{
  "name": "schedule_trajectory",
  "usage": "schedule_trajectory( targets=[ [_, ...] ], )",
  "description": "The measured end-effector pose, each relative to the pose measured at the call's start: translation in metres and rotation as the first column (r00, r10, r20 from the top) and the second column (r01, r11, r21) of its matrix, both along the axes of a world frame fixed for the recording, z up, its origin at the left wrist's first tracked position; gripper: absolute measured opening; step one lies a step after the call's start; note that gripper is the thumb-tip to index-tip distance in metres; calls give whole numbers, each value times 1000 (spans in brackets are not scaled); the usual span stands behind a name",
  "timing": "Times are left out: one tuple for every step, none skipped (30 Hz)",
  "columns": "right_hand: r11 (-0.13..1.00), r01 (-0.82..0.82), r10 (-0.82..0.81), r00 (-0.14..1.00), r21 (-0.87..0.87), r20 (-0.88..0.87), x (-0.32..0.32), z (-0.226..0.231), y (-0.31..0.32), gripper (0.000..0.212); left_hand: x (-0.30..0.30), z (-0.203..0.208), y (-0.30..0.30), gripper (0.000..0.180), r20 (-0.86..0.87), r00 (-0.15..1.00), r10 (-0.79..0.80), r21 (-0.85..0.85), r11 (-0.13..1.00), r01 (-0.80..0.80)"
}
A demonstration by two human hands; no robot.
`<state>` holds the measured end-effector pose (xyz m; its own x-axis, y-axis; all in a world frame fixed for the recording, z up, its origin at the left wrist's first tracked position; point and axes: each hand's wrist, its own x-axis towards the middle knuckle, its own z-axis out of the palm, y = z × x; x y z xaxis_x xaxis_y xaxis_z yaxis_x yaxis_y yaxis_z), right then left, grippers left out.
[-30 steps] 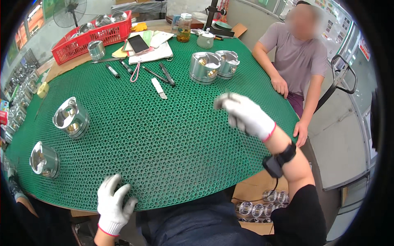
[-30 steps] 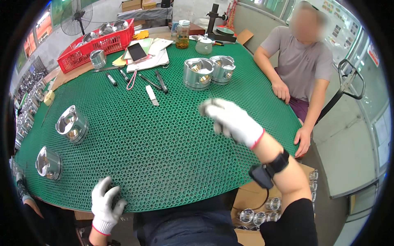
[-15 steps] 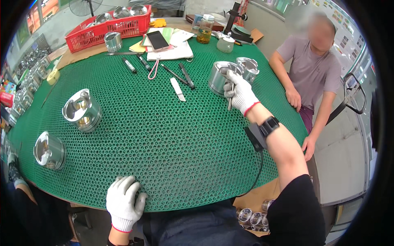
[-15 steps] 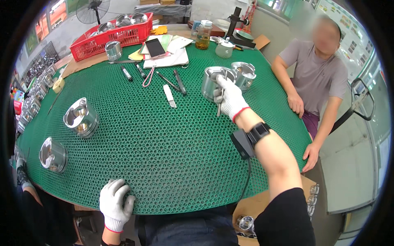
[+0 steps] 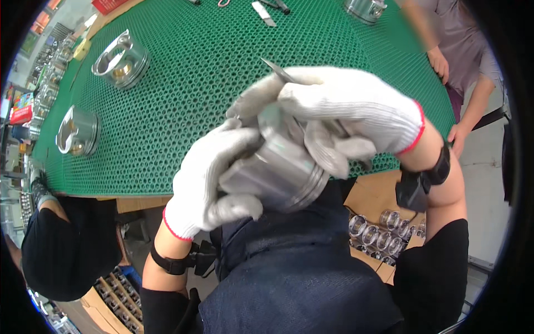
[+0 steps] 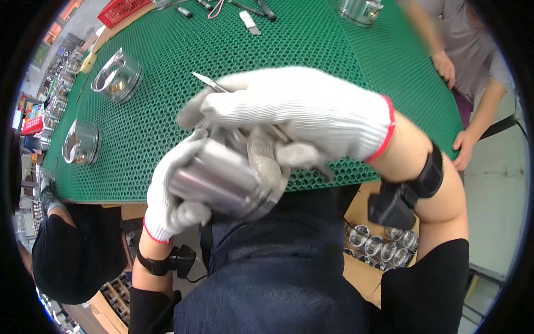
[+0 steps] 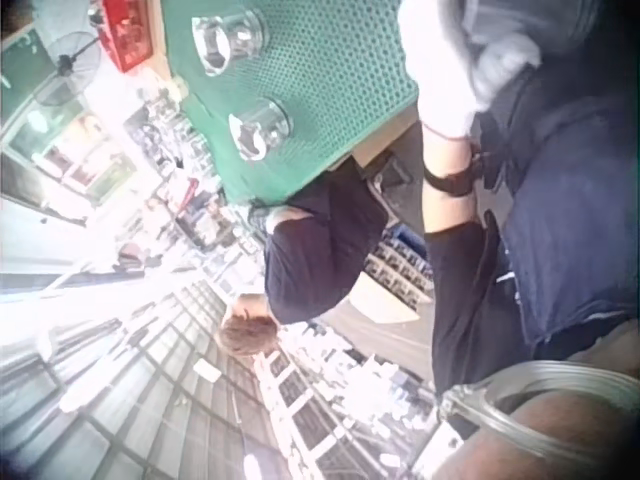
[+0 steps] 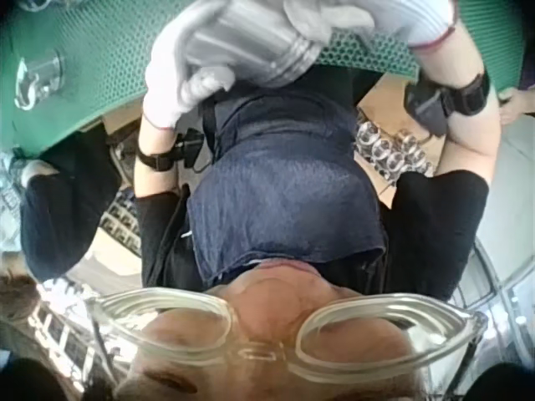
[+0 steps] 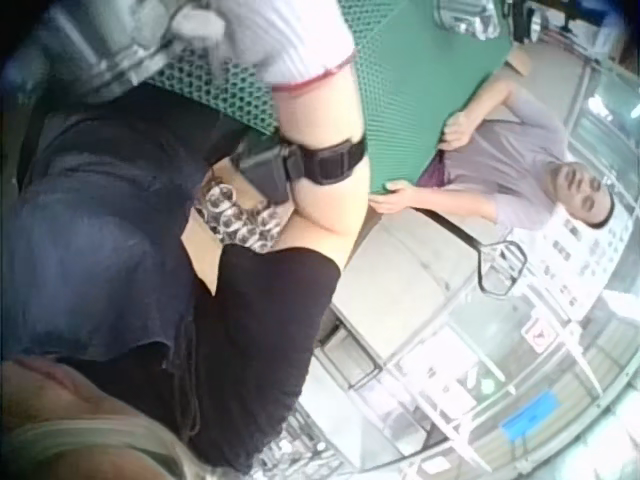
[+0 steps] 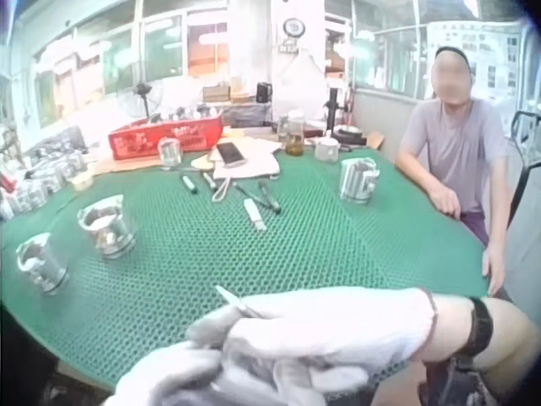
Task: Assembling or inspecting engine pistons at a workbench by inserting small pins or clips.
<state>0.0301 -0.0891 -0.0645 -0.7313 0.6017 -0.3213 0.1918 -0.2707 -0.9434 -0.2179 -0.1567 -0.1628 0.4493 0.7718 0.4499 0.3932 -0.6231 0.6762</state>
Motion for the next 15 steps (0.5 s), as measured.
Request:
schedule_trajectory(
  targets=[
    [986,-2,-26,986,170,163,-6,2,5,45,-4,-12,-14,85,143,977,161,-352,930,-102],
    [942,-32,-80,946,335,315,-12,2,9,45,-4,-19,-22,80,213,936,281,-419,891,-173],
    [903,28,-159,949,430,271,-6,0,8,44,-1,-16,-25,76,282,914,292,-472,872,-133],
    [889,127,-196,974,441,114,5,-10,11,45,1,-15,-24,71,349,884,311,-521,849,-93],
    [888,186,-252,962,421,106,12,-15,9,46,-2,-18,-21,66,263,928,265,-512,853,-98],
    [889,238,-298,950,392,98,19,-23,4,48,-5,-21,-20,61,166,959,229,-510,852,-115],
    [922,226,-270,957,315,104,29,-36,-3,51,1,-26,-20,47,259,932,253,-454,883,-114],
    [945,226,-258,960,235,112,39,-48,-13,54,6,-25,-21,47,265,931,252,-458,882,-109],
    [954,298,-299,953,39,47,41,-55,-23,59,11,-24,-21,43,132,934,331,-450,860,-241],
    [944,320,-324,945,73,42,44,-64,-35,54,13,-24,-21,39,-1,914,405,-420,829,-368],
    [916,401,-401,916,-8,-14,46,-74,-44,51,12,-35,-21,34,47,907,419,-474,808,-349],
    [879,466,-473,878,-99,-70,46,-87,-50,48,10,-47,-24,34,36,907,421,-481,802,-353],
    [851,506,-520,849,-139,-92,47,-96,-57,46,8,-56,-26,35,230,833,503,-634,727,-264],
    [820,544,-566,817,-181,-113,50,-105,-63,44,6,-60,-28,35,386,705,595,-750,647,-136],
    [804,567,-594,773,-177,-223,55,-114,-68,40,3,-59,-31,36,202,885,419,-505,819,-272]
  ],
)
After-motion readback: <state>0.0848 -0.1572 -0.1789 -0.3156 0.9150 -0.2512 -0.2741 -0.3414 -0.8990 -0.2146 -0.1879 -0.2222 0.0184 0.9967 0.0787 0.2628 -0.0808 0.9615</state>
